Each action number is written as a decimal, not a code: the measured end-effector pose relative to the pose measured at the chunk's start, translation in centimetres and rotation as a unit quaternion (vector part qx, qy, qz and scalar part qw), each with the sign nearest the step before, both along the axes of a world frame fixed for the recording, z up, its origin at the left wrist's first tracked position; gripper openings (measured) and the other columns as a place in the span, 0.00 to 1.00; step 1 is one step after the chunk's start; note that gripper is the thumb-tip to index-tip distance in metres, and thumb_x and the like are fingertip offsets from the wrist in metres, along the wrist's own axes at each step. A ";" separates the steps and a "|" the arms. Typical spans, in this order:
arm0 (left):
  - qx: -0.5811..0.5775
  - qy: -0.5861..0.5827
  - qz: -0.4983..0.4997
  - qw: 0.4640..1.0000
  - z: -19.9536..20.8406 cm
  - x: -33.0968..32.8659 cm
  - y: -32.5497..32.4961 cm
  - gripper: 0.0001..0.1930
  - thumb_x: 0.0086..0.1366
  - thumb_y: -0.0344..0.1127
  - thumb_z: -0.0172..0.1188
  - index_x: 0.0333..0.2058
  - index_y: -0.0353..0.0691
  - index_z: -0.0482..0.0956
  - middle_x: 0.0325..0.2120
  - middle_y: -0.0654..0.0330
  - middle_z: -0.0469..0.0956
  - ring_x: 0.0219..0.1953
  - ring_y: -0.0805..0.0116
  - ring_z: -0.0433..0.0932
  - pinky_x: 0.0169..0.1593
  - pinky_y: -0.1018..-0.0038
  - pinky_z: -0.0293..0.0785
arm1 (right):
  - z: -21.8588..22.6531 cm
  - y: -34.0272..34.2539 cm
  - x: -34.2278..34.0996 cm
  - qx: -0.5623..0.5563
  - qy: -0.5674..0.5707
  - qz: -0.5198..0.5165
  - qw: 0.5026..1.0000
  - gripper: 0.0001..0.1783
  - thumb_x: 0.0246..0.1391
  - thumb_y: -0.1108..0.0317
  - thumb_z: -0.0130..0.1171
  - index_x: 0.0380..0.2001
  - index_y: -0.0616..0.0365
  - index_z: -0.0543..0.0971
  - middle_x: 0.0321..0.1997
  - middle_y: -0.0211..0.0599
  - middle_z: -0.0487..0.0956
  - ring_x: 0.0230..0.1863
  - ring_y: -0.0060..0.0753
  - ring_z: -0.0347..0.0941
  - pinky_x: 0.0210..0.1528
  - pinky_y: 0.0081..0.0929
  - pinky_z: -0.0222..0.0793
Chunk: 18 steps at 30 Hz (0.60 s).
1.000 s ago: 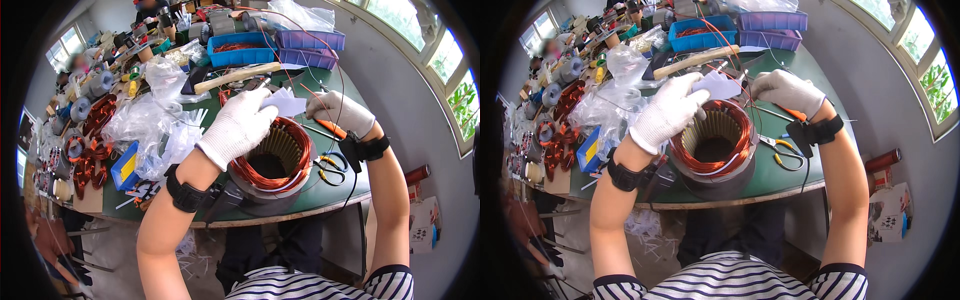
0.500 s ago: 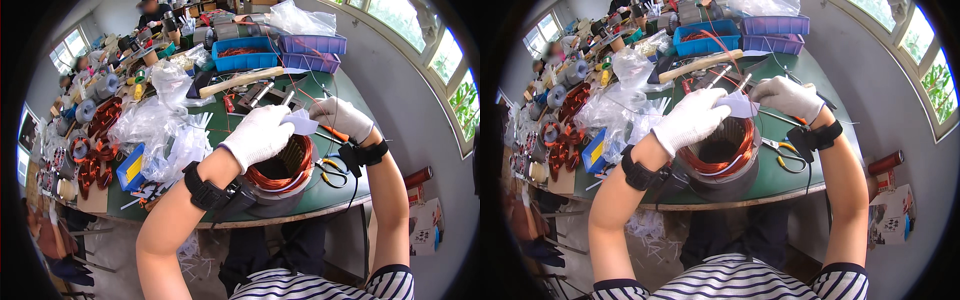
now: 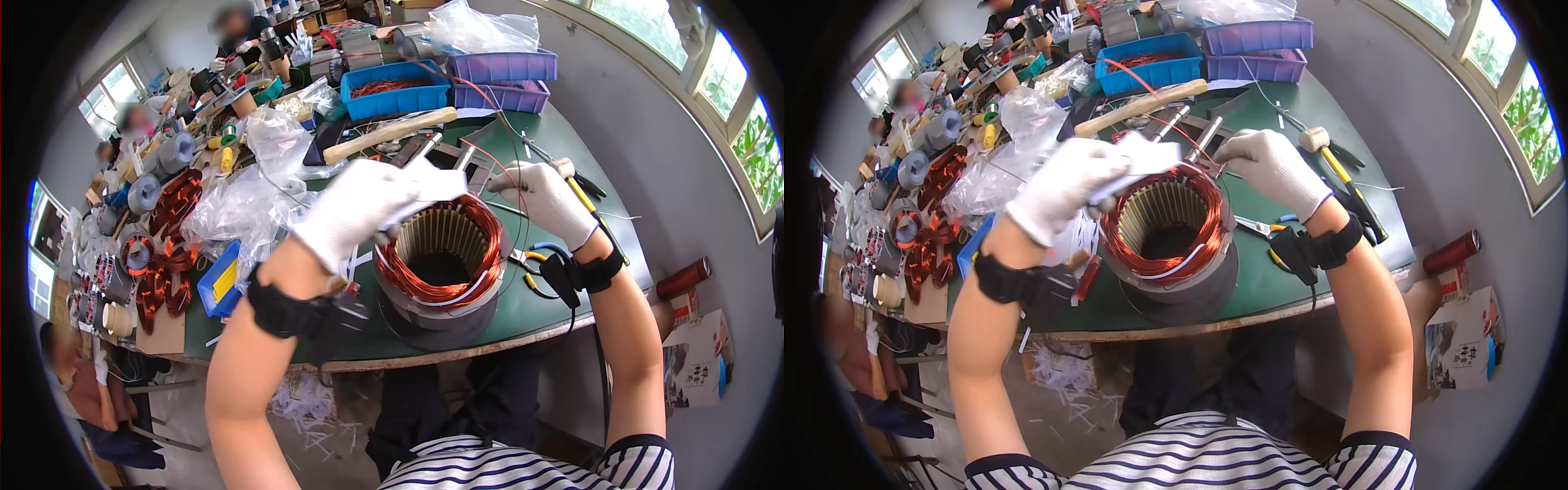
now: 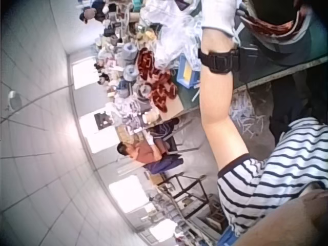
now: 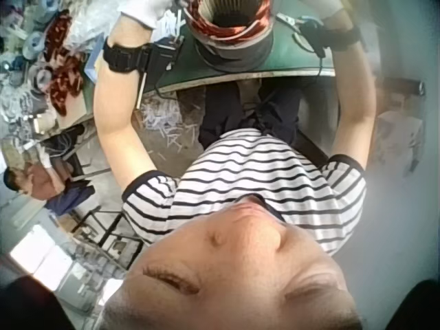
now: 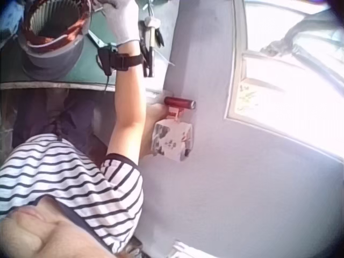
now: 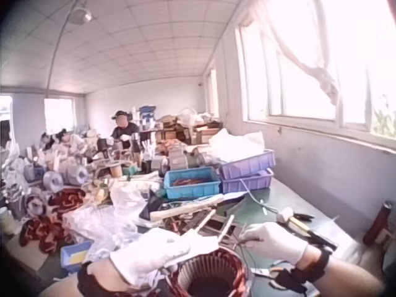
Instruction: The person strikes the copper coils of a motor stator with a mallet and a wooden block, then inserts white paper strips into the stator slots using a thin metal rod.
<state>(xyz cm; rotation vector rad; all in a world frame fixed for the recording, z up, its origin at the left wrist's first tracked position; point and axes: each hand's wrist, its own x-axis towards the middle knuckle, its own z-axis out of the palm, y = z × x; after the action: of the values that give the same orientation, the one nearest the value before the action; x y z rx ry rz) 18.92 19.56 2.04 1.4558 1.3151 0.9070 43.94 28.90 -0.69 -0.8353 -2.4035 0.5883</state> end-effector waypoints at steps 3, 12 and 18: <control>-0.051 -0.044 0.040 0.997 1.7 -2.6 -2.2 0.13 0.59 0.43 0.58 0.31 0.38 0.75 0.18 0.67 0.72 0.14 0.83 0.68 0.15 0.85 0.60 | -0.5 0.1 -0.2 -0.040 0.049 0.012 0.998 0.13 0.46 0.73 0.52 0.36 0.63 0.79 0.29 0.48 0.78 0.32 0.45 0.75 0.40 0.30 0.69; 0.276 -0.202 0.019 0.939 8.2 -3.1 -2.5 0.16 0.67 0.42 0.50 0.41 0.32 0.71 0.28 0.61 0.72 0.21 0.79 0.63 0.25 0.83 0.58 | 0.4 -2.5 -1.8 -0.047 0.086 -0.108 0.989 0.13 0.49 0.68 0.51 0.32 0.66 0.78 0.24 0.47 0.77 0.27 0.44 0.75 0.35 0.31 0.69; 0.257 -0.132 -0.076 0.954 12.7 2.1 1.3 0.13 0.65 0.41 0.53 0.38 0.35 0.75 0.26 0.63 0.76 0.24 0.76 0.73 0.28 0.82 0.68 | 0.1 -2.8 -3.8 0.083 0.120 -0.033 0.989 0.14 0.48 0.62 0.57 0.31 0.62 0.79 0.26 0.45 0.76 0.27 0.45 0.74 0.33 0.32 0.69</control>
<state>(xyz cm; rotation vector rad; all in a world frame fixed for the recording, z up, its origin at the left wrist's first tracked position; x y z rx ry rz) 21.05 20.84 14.76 1.7243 0.7864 1.3547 40.15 26.10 -0.62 -0.7252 -2.1637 0.4287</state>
